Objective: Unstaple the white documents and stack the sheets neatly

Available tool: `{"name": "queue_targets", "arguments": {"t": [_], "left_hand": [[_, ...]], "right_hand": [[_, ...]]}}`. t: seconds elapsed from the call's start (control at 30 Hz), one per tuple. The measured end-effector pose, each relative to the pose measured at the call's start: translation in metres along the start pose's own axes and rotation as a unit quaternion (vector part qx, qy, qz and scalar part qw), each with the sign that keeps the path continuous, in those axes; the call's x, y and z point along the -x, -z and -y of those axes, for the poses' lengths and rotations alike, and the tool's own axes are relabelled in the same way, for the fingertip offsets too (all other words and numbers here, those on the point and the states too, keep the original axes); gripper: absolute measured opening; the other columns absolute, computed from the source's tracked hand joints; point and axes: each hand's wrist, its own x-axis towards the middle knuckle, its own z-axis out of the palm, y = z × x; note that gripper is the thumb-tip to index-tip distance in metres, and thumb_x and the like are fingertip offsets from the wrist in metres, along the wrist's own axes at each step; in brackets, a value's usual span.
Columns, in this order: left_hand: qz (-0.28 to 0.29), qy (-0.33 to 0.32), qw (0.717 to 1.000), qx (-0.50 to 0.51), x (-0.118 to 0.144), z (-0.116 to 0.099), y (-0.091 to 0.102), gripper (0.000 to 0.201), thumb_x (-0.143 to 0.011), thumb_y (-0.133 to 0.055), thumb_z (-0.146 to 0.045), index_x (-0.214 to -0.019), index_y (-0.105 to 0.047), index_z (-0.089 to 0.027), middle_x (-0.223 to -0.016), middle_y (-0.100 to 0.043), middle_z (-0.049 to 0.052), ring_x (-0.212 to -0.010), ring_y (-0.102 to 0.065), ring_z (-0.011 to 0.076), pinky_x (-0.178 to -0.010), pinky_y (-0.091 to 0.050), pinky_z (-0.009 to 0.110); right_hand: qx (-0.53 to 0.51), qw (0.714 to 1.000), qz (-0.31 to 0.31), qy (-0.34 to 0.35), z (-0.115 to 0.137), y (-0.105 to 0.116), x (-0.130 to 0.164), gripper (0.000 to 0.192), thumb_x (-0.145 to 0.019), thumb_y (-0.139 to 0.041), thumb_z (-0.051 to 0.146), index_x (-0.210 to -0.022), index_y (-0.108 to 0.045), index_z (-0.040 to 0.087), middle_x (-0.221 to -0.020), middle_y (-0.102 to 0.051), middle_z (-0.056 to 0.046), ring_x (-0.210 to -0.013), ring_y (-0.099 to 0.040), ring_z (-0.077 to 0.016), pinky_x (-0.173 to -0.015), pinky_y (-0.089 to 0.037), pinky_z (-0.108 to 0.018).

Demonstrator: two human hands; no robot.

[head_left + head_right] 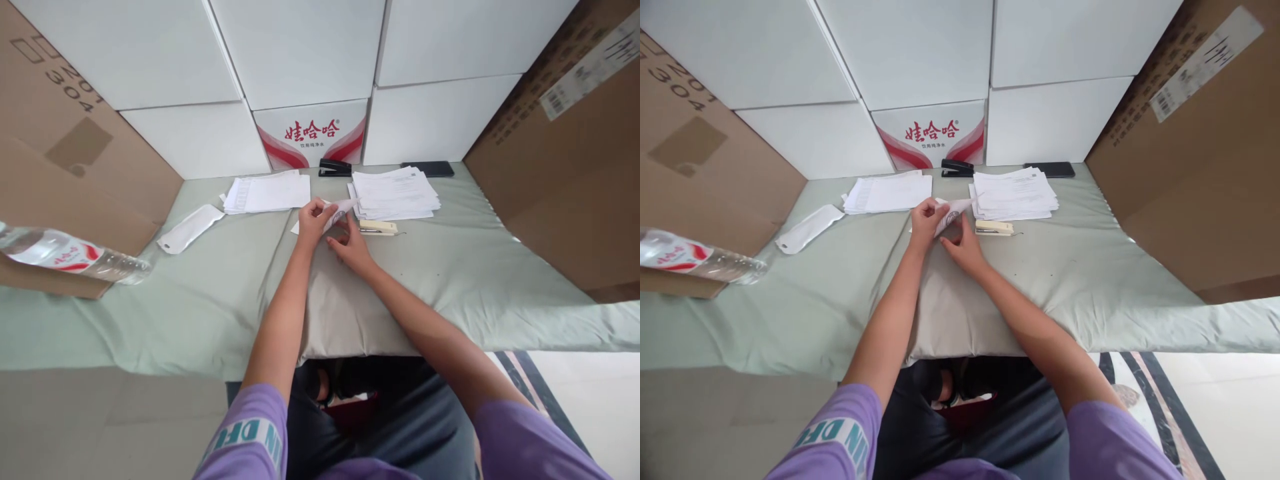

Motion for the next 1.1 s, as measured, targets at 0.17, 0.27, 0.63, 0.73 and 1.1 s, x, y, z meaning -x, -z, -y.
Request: {"name": "queue_targets", "arguments": {"t": [0.17, 0.27, 0.63, 0.73, 1.1], "left_hand": [[0.138, 0.090, 0.985, 0.045, 0.005, 0.001, -0.001, 0.048, -0.083, -0.071, -0.062, -0.068, -0.062, -0.018, -0.069, -0.064, 0.002, -0.065, -0.062, 0.0145, -0.064, -0.052, 0.028], [0.170, 0.107, 0.979, 0.047, 0.003, 0.000, 0.007, 0.064, -0.091, -0.052, -0.073, -0.059, -0.059, -0.018, -0.058, -0.060, 0.004, -0.055, -0.060, 0.0149, -0.060, -0.051, 0.030], [-0.049, 0.032, 0.924, -0.378, -0.011, 0.023, 0.071, 0.027, -0.088, -0.061, -0.025, -0.115, -0.068, -0.025, -0.141, -0.062, 0.011, -0.139, -0.050, 0.0276, -0.121, -0.031, 0.048], [0.037, 0.037, 0.882, -0.469, -0.007, 0.026, 0.067, 0.049, -0.088, -0.060, -0.024, -0.137, -0.063, -0.029, -0.164, -0.043, 0.010, -0.158, -0.024, 0.0328, -0.126, -0.008, 0.063], [0.024, 0.074, 0.805, -0.588, -0.031, 0.030, 0.070, 0.055, -0.100, -0.044, -0.044, -0.152, -0.051, -0.027, -0.164, -0.043, 0.008, -0.155, -0.033, 0.0284, -0.129, -0.006, 0.060]], "right_hand": [[-0.010, 0.999, -0.040, -0.016, 0.012, -0.004, 0.001, 0.073, -0.076, -0.079, 0.050, -0.140, -0.050, 0.029, -0.120, -0.068, -0.010, -0.067, -0.065, -0.0156, -0.041, -0.047, -0.027], [-0.036, 0.995, -0.072, -0.062, 0.012, -0.005, 0.001, 0.050, -0.084, -0.067, 0.060, -0.119, -0.059, 0.025, -0.092, -0.069, -0.007, -0.058, -0.065, -0.0178, -0.039, -0.047, -0.029], [-0.090, 0.977, -0.192, 0.012, 0.014, -0.001, 0.001, 0.076, -0.090, -0.046, 0.077, -0.151, -0.029, 0.036, -0.135, -0.062, -0.012, -0.077, -0.074, -0.0227, -0.058, -0.060, -0.039], [-0.090, 0.976, -0.198, 0.010, 0.015, -0.001, 0.000, 0.076, -0.091, -0.045, 0.077, -0.152, -0.029, 0.036, -0.135, -0.063, -0.012, -0.077, -0.074, -0.0229, -0.058, -0.059, -0.039], [-0.101, 0.976, -0.195, 0.012, 0.013, -0.003, 0.002, 0.064, -0.096, -0.045, 0.070, -0.146, -0.038, 0.031, -0.129, -0.066, -0.011, -0.067, -0.071, -0.0190, -0.057, -0.057, -0.038]]}}
